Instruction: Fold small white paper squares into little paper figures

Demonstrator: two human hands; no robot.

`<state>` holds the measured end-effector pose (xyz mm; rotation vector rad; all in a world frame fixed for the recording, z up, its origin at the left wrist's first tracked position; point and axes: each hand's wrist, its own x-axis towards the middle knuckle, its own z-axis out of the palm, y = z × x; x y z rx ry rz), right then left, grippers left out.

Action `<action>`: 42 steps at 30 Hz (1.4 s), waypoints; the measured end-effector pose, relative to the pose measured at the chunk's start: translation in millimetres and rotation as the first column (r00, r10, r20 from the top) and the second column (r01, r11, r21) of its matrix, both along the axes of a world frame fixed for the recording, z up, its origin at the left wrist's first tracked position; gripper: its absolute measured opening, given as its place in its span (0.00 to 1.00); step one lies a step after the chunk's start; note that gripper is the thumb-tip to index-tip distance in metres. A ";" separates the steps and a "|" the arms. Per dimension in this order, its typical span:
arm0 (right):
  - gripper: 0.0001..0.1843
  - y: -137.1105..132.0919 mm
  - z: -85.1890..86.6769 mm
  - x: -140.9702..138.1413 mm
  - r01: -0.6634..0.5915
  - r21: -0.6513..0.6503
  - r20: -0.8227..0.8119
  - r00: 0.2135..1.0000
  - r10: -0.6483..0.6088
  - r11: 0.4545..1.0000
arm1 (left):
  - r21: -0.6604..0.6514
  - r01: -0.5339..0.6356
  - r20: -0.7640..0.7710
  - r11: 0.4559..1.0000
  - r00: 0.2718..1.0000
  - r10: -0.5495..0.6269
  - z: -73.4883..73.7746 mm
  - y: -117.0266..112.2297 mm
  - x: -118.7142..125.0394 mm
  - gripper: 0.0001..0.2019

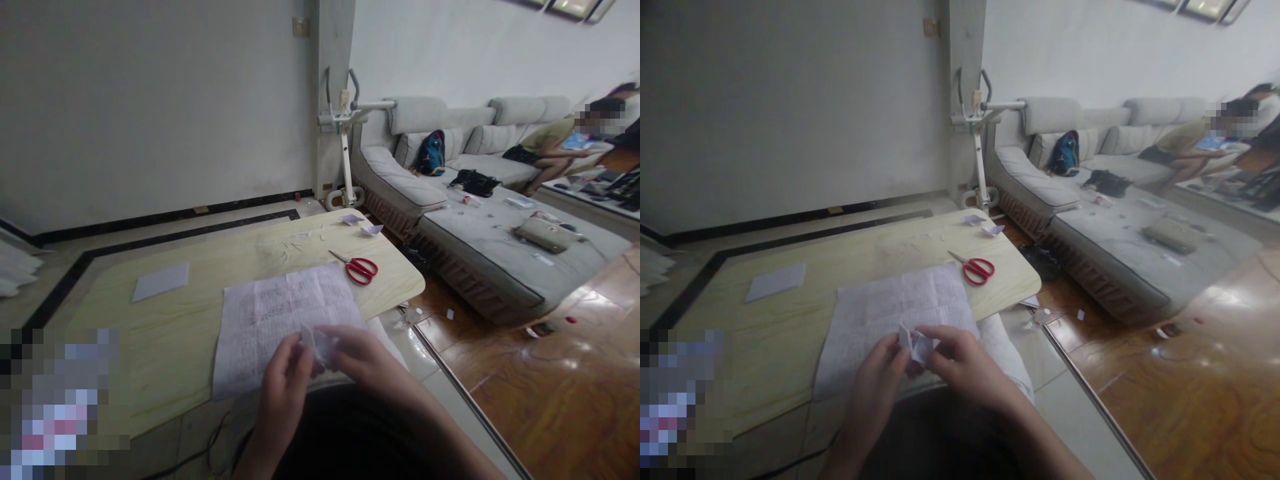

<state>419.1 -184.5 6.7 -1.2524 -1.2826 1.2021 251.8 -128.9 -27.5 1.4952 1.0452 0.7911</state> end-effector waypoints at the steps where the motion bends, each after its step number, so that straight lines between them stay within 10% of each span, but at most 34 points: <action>1: 0.20 -0.1 0.2 -0.6 0.017 0.004 0.018 1.000 -0.017 1.000 | 0.013 0.005 -0.014 1.000 1.000 -0.005 0.4 -0.4 -0.3 0.14; 16: 0.26 11.8 -27.3 -6.2 0.299 0.147 0.272 0.904 -0.329 0.943 | 0.162 -0.106 0.009 0.981 0.994 0.106 -0.5 -10.7 3.8 0.14; 25: 0.26 10.8 -31.4 -12.1 0.288 0.334 0.348 0.848 -0.401 0.898 | -0.003 -0.169 0.136 0.986 0.976 0.168 1.3 -20.8 15.8 0.15; 42: 0.16 13.6 -33.3 -23.0 0.418 0.381 0.344 0.764 -0.546 0.825 | 0.202 -0.163 0.004 0.966 0.986 0.166 0.7 -8.7 10.4 0.12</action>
